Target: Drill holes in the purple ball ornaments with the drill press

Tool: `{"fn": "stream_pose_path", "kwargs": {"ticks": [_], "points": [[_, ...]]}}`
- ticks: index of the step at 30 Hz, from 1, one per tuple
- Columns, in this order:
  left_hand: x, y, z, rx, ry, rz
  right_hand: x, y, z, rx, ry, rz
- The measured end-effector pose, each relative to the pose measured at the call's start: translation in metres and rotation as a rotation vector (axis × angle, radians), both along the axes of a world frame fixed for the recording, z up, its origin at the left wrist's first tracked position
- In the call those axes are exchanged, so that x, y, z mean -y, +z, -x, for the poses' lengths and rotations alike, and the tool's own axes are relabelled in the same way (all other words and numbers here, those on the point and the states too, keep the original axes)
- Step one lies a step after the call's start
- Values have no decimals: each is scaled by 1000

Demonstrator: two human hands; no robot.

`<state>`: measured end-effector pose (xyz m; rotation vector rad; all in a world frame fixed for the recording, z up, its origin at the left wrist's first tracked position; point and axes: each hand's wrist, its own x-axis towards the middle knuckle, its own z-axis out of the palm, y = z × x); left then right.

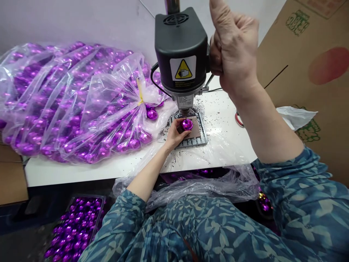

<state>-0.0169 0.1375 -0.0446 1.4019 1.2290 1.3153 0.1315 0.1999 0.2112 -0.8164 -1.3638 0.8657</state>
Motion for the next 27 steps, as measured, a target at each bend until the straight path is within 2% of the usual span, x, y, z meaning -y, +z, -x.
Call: {"fn": "stream_pose_path", "kwargs": {"ticks": [7, 12, 15, 18, 22, 27], "points": [[-1, -4, 1, -3, -5, -2, 21, -29, -8, -62, -8, -307], [-1, -4, 1, 9, -3, 9, 25, -53, -14, -59, -61, -421], [-1, -3, 1, 9, -4, 9, 25, -67, -16, -51, -109, -435], [-1, -3, 1, 0, 3, 5, 27, -80, -17, 11, -189, -343], [-1, -5, 2, -30, -1, -17, 29, -96, -19, 76, -192, -234], [0, -6, 4, -41, -15, -16, 37, -100, -22, 27, -214, -393]]}}
